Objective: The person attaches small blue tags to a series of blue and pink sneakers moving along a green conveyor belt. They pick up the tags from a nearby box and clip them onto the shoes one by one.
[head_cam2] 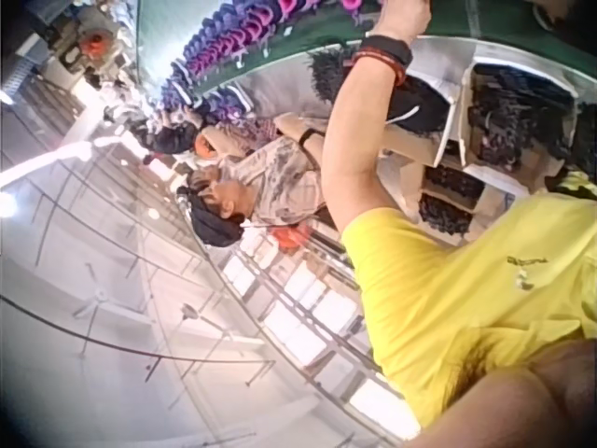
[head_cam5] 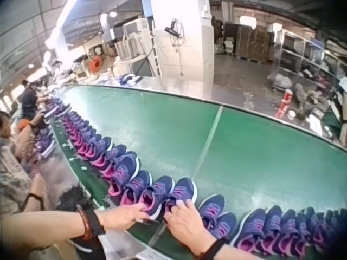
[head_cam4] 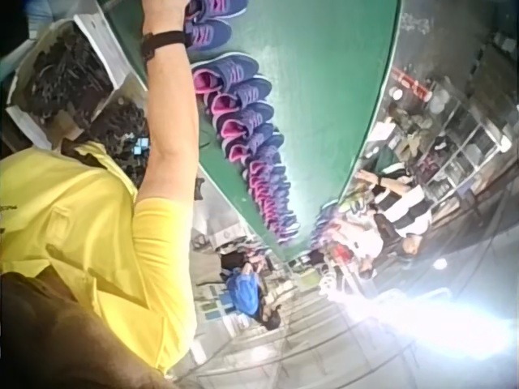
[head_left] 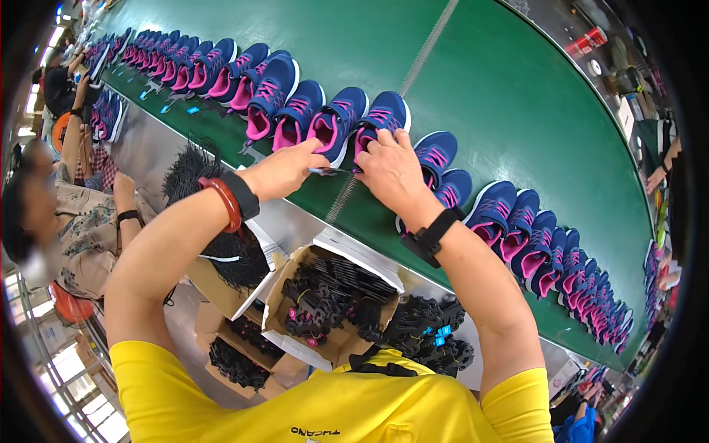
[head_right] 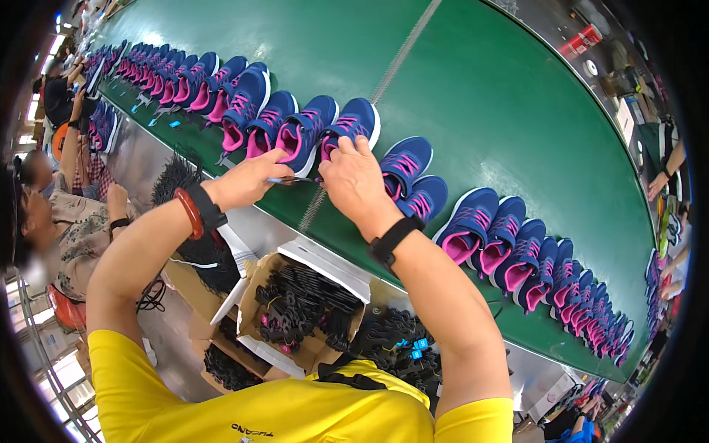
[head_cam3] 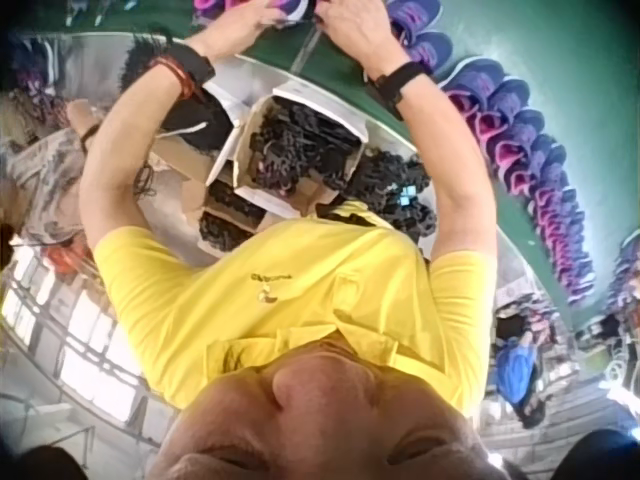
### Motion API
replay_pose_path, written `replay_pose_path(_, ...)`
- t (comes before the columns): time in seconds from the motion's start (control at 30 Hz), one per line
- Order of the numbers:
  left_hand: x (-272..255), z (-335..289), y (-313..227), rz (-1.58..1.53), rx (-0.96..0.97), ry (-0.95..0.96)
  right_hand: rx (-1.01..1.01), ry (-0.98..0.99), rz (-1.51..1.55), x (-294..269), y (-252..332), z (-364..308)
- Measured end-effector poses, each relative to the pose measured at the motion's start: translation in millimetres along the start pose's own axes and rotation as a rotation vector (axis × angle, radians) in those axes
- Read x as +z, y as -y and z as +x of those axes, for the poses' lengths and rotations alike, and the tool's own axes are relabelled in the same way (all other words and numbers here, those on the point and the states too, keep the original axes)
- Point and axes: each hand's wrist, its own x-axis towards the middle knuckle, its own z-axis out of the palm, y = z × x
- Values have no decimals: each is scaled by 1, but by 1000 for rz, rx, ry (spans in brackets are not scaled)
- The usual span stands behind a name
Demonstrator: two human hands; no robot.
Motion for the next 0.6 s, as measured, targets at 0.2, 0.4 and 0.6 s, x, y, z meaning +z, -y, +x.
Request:
replay_pose_path(0.2,-14,4,-24,84,-87,22,156,48,-45,4,0,9)
replay_pose_path(0.4,-15,10,-16,273,76,199,35,-120,312,-37,-25,-38)
replay_pose_path(0.6,-17,16,-41,430,246,-150,625,-299,425,-125,-57,-213)
